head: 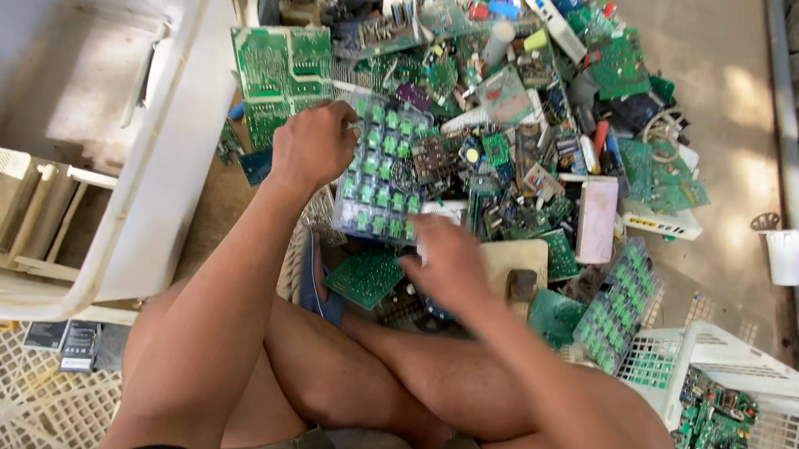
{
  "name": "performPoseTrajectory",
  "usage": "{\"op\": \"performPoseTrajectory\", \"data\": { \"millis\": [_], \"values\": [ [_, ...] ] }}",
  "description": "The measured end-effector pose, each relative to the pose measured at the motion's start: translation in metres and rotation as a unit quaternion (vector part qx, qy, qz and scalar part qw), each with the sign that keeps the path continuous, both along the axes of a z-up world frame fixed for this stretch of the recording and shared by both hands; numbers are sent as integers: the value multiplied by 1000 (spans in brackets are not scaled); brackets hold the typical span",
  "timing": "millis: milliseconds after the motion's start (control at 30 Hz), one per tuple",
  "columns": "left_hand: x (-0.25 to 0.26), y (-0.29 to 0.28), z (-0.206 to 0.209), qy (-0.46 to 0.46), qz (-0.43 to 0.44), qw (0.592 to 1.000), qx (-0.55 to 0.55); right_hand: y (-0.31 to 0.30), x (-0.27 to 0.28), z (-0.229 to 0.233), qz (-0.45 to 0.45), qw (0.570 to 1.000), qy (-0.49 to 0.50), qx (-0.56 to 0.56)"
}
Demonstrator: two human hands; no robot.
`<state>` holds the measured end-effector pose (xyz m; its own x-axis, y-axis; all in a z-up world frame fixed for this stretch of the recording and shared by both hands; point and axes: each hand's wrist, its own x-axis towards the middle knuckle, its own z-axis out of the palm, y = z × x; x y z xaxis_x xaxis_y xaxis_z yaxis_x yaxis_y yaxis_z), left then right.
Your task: The person sorts various printed circuit boards, router components, and electronic devices by picking them up from a large pile on the ground and placing selected components into plastic storage bins or sorting trays.
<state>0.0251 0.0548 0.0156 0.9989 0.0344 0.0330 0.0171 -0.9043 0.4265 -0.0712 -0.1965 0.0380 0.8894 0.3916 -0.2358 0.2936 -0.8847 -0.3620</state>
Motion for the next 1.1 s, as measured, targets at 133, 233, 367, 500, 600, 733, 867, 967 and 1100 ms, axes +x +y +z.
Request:
{"op": "performPoseTrajectory", "data": {
  "millis": [133, 233, 367, 500, 600, 733, 867, 967, 1100],
  "values": [
    [2, 16, 25, -2, 87, 992, -87, 59, -4, -83, 159, 938, -304, -53],
    [-16, 25, 57, -12, 98, 985, -142, 73, 12, -115, 107, 914, -389, -54],
    [-24, 37, 79, -49, 99, 974, -197, 65, 34, -113, 106, 873, -477, 1],
    [-25, 43, 82, -48, 118, 966, -226, 46, 39, -46, 62, 874, -472, 100],
    [-24, 45, 76, -56, 106, 960, -253, 15, 42, -1, 0, 868, -409, 283],
    [-32, 36, 85, -31, 16, 913, -406, -40, 33, 61, -98, 827, -262, 488],
    [-51, 9, 126, 95, -155, 823, -538, -159, 65, 2, -163, 737, -81, 651],
    [-43, -16, 110, 153, -229, 797, -537, -77, 4, 110, -222, 679, 28, 699],
    [-24, -20, 74, 144, -205, 812, -526, -132, 42, 24, -248, 722, 66, 643]
  ]
}}
